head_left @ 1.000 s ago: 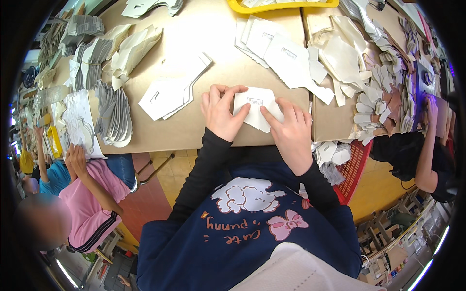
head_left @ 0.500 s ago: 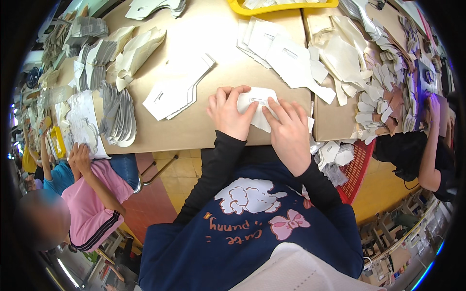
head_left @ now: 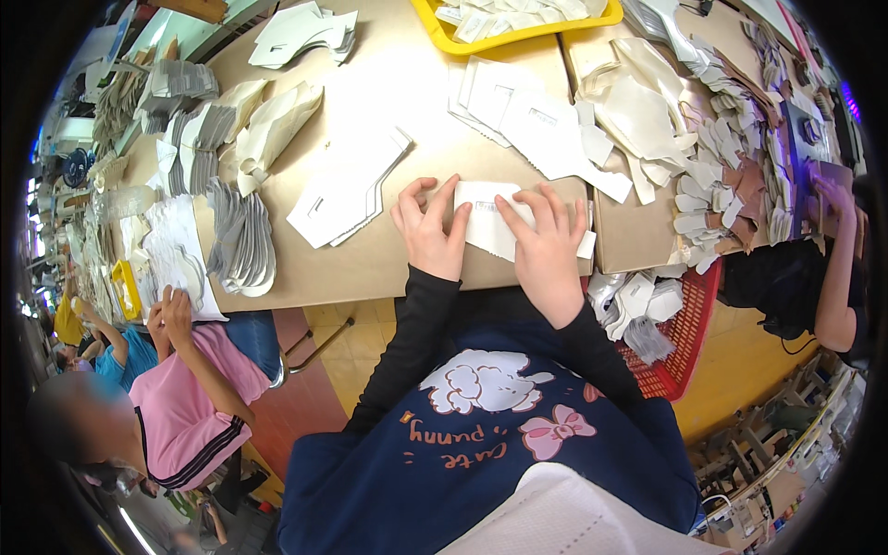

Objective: The person repeatedly picks small white fabric pieces and rectangular inserts from a table, folds the fabric around the inserts, and places the assembled units into a yellow tray. The person handles items one at a time and continues the same folding and placement cycle throughout the clip.

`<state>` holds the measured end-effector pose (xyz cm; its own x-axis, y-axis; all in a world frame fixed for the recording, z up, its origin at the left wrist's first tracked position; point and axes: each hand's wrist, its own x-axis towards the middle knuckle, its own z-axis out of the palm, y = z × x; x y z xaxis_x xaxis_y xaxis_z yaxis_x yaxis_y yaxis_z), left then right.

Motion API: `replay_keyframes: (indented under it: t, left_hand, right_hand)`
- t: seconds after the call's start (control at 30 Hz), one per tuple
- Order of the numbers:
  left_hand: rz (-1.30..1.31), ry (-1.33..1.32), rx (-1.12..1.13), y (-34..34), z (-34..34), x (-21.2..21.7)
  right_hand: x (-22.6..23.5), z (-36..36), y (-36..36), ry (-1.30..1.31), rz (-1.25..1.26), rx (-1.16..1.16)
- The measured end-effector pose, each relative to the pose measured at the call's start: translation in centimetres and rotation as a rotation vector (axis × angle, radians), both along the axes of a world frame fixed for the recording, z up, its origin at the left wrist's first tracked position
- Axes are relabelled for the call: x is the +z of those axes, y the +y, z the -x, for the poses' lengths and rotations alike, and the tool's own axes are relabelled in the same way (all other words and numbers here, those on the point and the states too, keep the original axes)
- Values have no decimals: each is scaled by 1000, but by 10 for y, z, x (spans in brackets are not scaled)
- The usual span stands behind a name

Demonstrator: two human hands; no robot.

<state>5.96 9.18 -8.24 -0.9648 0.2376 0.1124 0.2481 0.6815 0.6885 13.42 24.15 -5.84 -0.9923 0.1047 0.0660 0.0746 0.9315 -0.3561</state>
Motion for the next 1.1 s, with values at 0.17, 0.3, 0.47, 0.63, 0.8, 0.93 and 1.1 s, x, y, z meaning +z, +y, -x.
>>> replay_keyframes:
  t: [0.17,0.3,0.47,0.63,0.8,0.93,1.1]
  left_hand:
    - [-335,-39,-22,-2,-1,0]
    - [-737,-420,-46,-16,-8,11]
    - [-887,-680,-90,-31,-5,29]
    - [-786,-618,-4,-26,-4,30]
    - [-788,-535,42,-15,-5,38]
    - [-795,-220,73,-11,6,31]
    - [-366,-115,-45,-37,19,9]
  right_hand:
    - [6,5,14,132,358,-168]
    - [12,2,15,227,415,-133]
    - [22,1,18,156,707,-134]
    - [37,2,17,123,661,-117]
    - [43,14,29,242,643,-109]
    - [32,46,57,388,438,-229]
    - [9,75,77,278,-63,-276]
